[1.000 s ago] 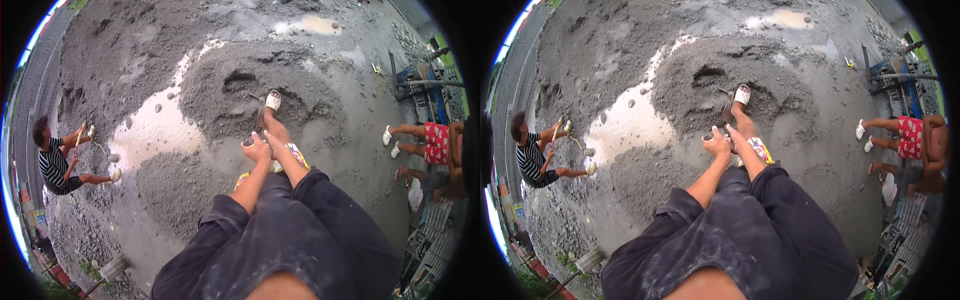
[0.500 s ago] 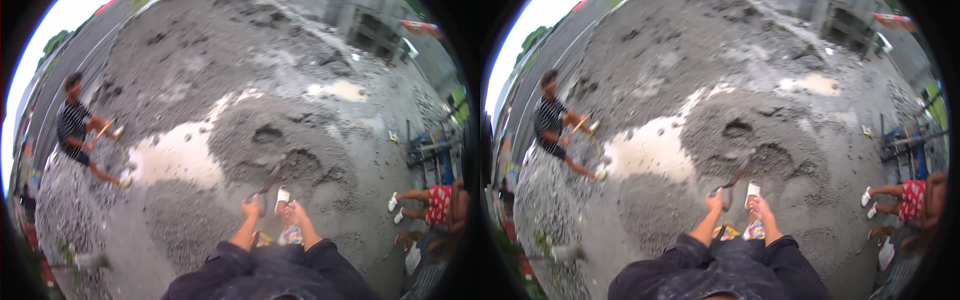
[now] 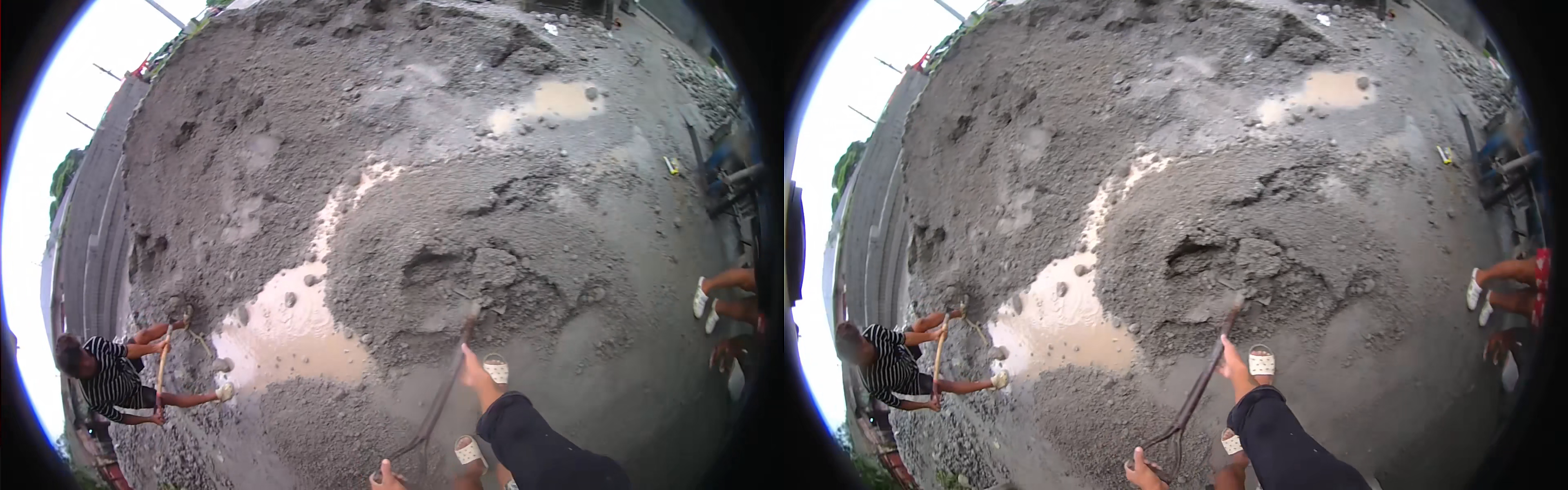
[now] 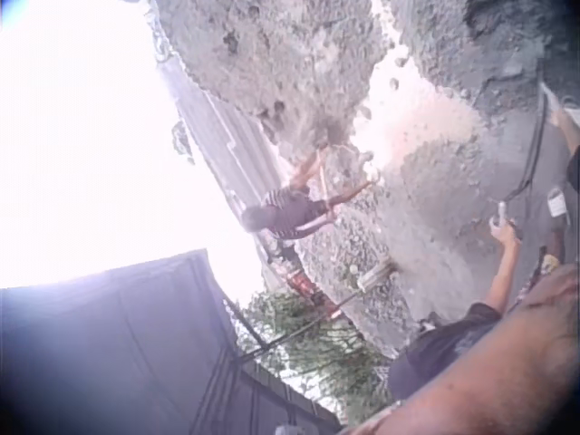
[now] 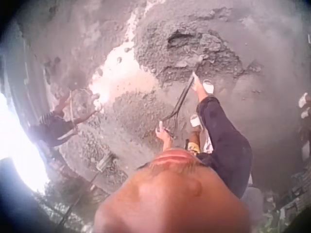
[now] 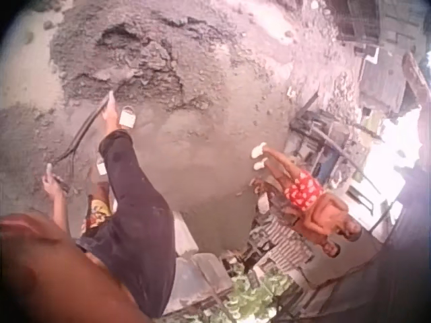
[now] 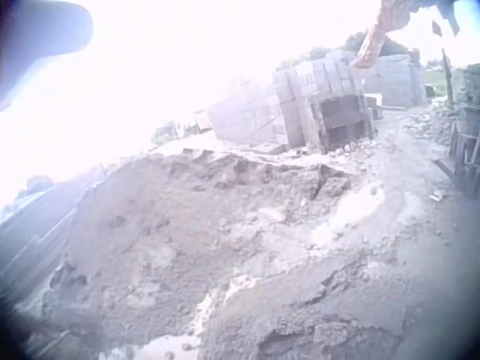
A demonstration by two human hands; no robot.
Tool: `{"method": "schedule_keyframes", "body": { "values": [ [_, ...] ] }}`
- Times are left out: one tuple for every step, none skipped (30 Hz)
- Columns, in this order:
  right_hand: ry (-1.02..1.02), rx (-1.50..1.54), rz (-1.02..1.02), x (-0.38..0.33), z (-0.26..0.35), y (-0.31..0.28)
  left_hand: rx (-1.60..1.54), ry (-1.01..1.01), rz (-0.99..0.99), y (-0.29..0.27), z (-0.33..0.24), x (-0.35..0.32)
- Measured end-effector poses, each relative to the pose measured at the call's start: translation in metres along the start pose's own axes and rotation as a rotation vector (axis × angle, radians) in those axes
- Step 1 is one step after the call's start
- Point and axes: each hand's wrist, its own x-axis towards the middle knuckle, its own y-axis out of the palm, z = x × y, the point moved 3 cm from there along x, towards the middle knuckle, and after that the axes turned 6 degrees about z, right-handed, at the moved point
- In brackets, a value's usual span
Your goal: The person shovels concrete mixture from a pile on the ground into a cement mixer drum using shovels.
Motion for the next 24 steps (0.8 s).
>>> {"method": "schedule_keyframes", "body": {
  "values": [
    [0.051,-0.001,-0.123,0.017,-0.010,0.019,0.016,-0.056,0.010,-0.014,-0.010,-0.011],
    [0.077,-0.008,-0.253,0.020,-0.008,0.040,0.026,-0.113,0.044,-0.023,-0.018,-0.020],
    [0.102,0.042,-0.166,0.033,-0.005,0.031,0.017,-0.097,0.020,-0.021,-0.022,-0.021],
    [0.123,0.091,-0.086,0.045,-0.006,0.016,0.026,-0.119,-0.004,-0.018,-0.023,-0.022],
    [0.125,0.086,-0.074,0.061,-0.014,0.008,0.035,-0.144,-0.018,-0.015,-0.022,-0.023],
    [0.079,-0.032,-0.115,0.073,-0.031,-0.002,0.028,-0.144,-0.026,-0.027,-0.003,-0.014],
    [0.033,-0.157,-0.148,0.080,-0.046,-0.007,0.030,-0.070,-0.027,-0.044,0.027,0.004],
    [0.029,-0.165,-0.134,0.078,-0.056,-0.007,0.032,0.010,-0.017,-0.051,0.042,0.019],
    [0.045,-0.191,-0.152,0.073,-0.066,-0.007,-0.010,-0.010,-0.060,-0.052,0.030,0.006],
    [0.057,-0.216,-0.173,0.070,-0.076,-0.006,-0.012,-0.036,-0.073,-0.056,0.023,0.003],
    [0.055,-0.225,-0.168,0.062,-0.090,-0.002,-0.018,-0.056,-0.075,-0.067,0.020,0.003],
    [0.052,-0.192,-0.174,0.054,-0.107,0.002,-0.028,-0.068,-0.079,-0.078,0.020,0.003],
    [0.046,-0.154,-0.182,0.045,-0.124,0.006,-0.045,-0.076,-0.085,-0.089,0.023,0.009],
    [0.023,-0.147,-0.202,0.036,-0.134,-0.005,-0.056,-0.085,-0.073,-0.099,0.028,0.011],
    [-0.015,-0.116,-0.213,0.030,-0.129,-0.044,-0.036,-0.103,0.003,-0.105,0.036,0.021],
    [-0.060,-0.071,-0.230,0.019,-0.122,-0.083,-0.018,-0.118,0.083,-0.111,0.045,0.030],
    [-0.150,-0.051,-0.131,0.019,-0.155,-0.079,-0.005,-0.143,0.088,-0.138,0.054,0.048],
    [-0.184,-0.048,-0.079,-0.011,-0.188,-0.052,-0.011,-0.155,0.072,-0.178,0.062,0.066],
    [-0.192,-0.065,0.005,-0.048,-0.217,0.002,-0.041,-0.174,0.039,-0.226,0.062,0.081],
    [-0.229,-0.067,0.075,-0.101,-0.233,0.041,-0.117,-0.255,0.067,-0.265,0.063,0.077],
    [-0.512,-0.203,0.065,-0.118,-0.248,0.059,-0.118,-0.198,0.072,-0.291,0.059,0.083],
    [-0.491,-0.147,-0.011,-0.143,-0.254,0.059,-0.123,-0.132,0.118,-0.313,0.051,0.088],
    [-0.260,-0.050,-0.184,-0.132,-0.265,0.038,-0.032,-0.118,0.209,-0.322,0.033,0.087],
    [-0.415,0.112,-0.073,-0.147,-0.283,0.005,0.042,-0.086,0.245,-0.338,0.013,0.085]
  ]
}}
